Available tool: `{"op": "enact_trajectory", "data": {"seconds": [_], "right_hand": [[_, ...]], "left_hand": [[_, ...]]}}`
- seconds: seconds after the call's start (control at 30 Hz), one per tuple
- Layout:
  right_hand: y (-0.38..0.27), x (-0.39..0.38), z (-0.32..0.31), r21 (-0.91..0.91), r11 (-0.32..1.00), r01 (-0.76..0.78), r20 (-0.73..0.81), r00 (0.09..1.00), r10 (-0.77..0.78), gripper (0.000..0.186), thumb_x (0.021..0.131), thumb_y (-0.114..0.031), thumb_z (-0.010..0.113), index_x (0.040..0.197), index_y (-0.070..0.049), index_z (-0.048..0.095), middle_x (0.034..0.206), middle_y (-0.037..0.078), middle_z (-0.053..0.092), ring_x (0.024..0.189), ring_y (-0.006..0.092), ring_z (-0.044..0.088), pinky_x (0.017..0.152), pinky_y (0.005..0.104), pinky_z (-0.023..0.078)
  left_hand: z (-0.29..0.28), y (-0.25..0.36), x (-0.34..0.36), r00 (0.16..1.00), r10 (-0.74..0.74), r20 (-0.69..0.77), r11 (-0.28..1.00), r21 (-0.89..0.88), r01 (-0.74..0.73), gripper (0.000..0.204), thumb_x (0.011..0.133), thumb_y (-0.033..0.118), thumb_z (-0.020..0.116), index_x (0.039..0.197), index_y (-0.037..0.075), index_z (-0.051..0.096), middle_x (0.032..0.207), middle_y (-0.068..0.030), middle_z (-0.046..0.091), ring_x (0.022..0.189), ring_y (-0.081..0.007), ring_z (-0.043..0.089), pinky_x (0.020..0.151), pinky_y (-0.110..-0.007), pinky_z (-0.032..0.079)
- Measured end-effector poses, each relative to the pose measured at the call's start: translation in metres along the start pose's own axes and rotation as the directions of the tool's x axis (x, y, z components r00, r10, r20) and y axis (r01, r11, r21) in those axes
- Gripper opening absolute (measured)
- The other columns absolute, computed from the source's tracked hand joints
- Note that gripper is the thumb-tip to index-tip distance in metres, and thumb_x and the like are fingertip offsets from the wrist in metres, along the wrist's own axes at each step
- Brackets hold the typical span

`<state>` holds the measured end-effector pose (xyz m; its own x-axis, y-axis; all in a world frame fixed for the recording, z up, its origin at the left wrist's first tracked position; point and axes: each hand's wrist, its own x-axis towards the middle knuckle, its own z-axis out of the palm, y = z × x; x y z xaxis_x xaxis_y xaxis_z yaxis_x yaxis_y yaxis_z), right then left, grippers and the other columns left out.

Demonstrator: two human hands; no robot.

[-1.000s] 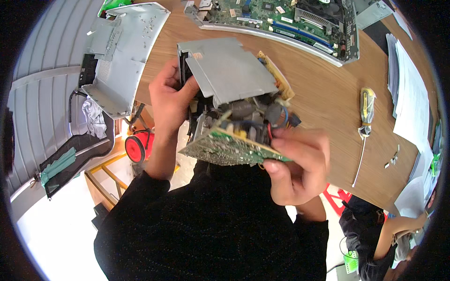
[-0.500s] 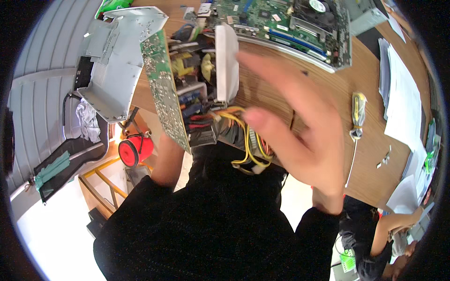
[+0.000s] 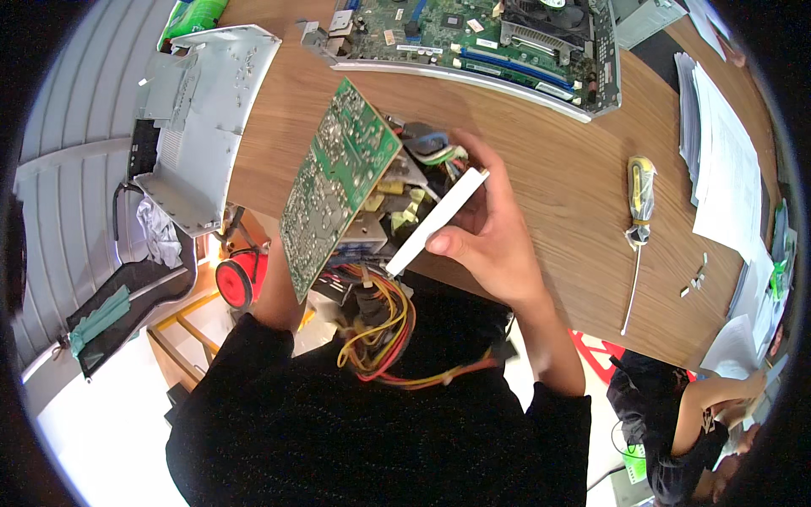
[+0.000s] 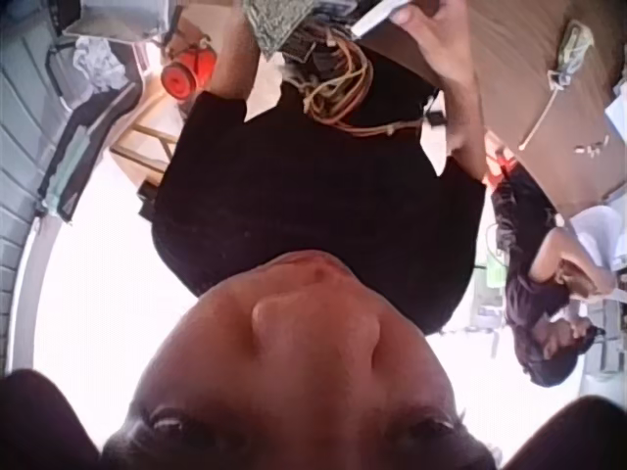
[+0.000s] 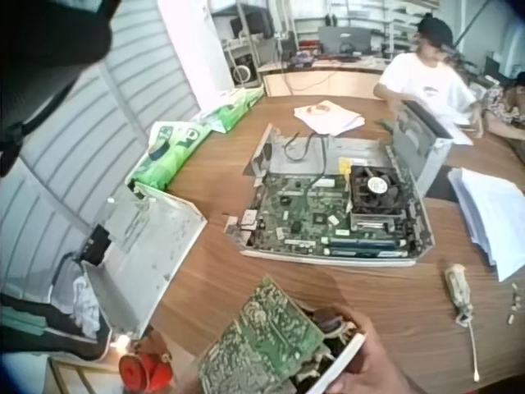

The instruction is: The person unscrews and removes a heatsink and fan from a motherboard using a screwdriver, then removes a power supply unit from a computer chassis and handles its internal components.

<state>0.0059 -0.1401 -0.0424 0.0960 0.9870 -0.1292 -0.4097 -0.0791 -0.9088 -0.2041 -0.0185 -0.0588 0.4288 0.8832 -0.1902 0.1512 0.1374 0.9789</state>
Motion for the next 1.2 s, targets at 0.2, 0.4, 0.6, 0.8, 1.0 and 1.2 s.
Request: {"op": "enact_trajectory", "data": {"seconds": [0.2,0.4,0.6,0.8,1.0,1.2], "right_hand": [[0.012,-0.002,-0.011,-0.052,0.998,0.024,-0.051,0.998,-0.026,0.102,0.075,-0.024,0.092,0.153,-0.005,0.029,0.143,0.016,0.047,0.126,0.0243,0.055,0.107,0.0403,0.047],[0.009,0.005,-0.006,-0.064,0.998,0.02,-0.151,0.988,-0.03,0.08,0.083,-0.026,0.086,0.146,-0.003,0.043,0.125,0.012,0.061,0.113,0.0181,0.061,0.091,0.0333,0.054],[-0.02,0.005,-0.002,-0.776,0.629,0.058,-0.123,0.963,-0.241,0.07,0.09,-0.035,0.079,0.144,-0.001,0.05,0.124,0.018,0.066,0.119,0.022,0.061,0.093,0.0352,0.053],[-0.021,0.003,0.016,-0.47,0.882,-0.024,-0.191,0.979,-0.075,0.072,0.094,-0.035,0.075,0.147,0.0,0.041,0.135,0.022,0.06,0.125,0.0285,0.06,0.104,0.04,0.047],[-0.013,0.011,0.034,-0.282,0.96,0.006,-0.231,0.97,-0.074,0.069,0.093,-0.027,0.076,0.142,0.003,0.039,0.121,0.019,0.063,0.106,0.0213,0.066,0.091,0.0358,0.054],[-0.018,0.016,0.043,-0.322,0.942,-0.089,-0.309,0.951,-0.016,0.057,0.092,-0.014,0.071,0.138,0.003,0.041,0.119,0.017,0.063,0.1,0.0197,0.064,0.088,0.035,0.054]], "left_hand": [[0.008,0.001,0.008,0.999,0.015,0.032,0.98,0.199,-0.021,0.019,0.083,0.007,0.074,0.098,-0.005,0.07,0.083,-0.0016,0.07,0.082,-0.0047,0.056,0.067,-0.028,0.05],[-0.005,0.027,0.019,0.979,0.166,0.119,0.949,0.252,-0.192,0.017,0.082,0.005,0.073,0.095,-0.006,0.07,0.082,-0.0017,0.07,0.079,-0.0049,0.056,0.068,-0.028,0.05],[-0.01,0.036,0.025,0.993,0.052,0.106,0.992,0.108,-0.064,0.024,0.092,0.002,0.065,0.115,-0.006,0.069,0.098,-0.0049,0.074,0.085,-0.0087,0.065,0.076,-0.028,0.055],[-0.026,0.038,0.018,0.991,-0.129,0.029,0.99,-0.06,0.131,0.035,0.103,0.018,0.059,0.128,-0.005,0.065,0.115,-0.0119,0.072,0.104,-0.015,0.067,0.092,-0.031,0.053],[-0.042,0.082,-0.005,0.955,0.221,0.198,0.972,0.037,-0.233,0.066,0.105,0.045,0.052,0.147,-0.005,0.046,0.145,-0.0239,0.055,0.133,-0.0329,0.055,0.11,-0.044,0.043],[-0.004,0.103,-0.026,0.903,0.254,0.347,0.629,0.65,-0.427,0.107,0.069,0.014,0.091,0.158,0.002,0.032,0.156,-0.0182,0.045,0.142,-0.0285,0.046,0.116,-0.039,0.037]]}}
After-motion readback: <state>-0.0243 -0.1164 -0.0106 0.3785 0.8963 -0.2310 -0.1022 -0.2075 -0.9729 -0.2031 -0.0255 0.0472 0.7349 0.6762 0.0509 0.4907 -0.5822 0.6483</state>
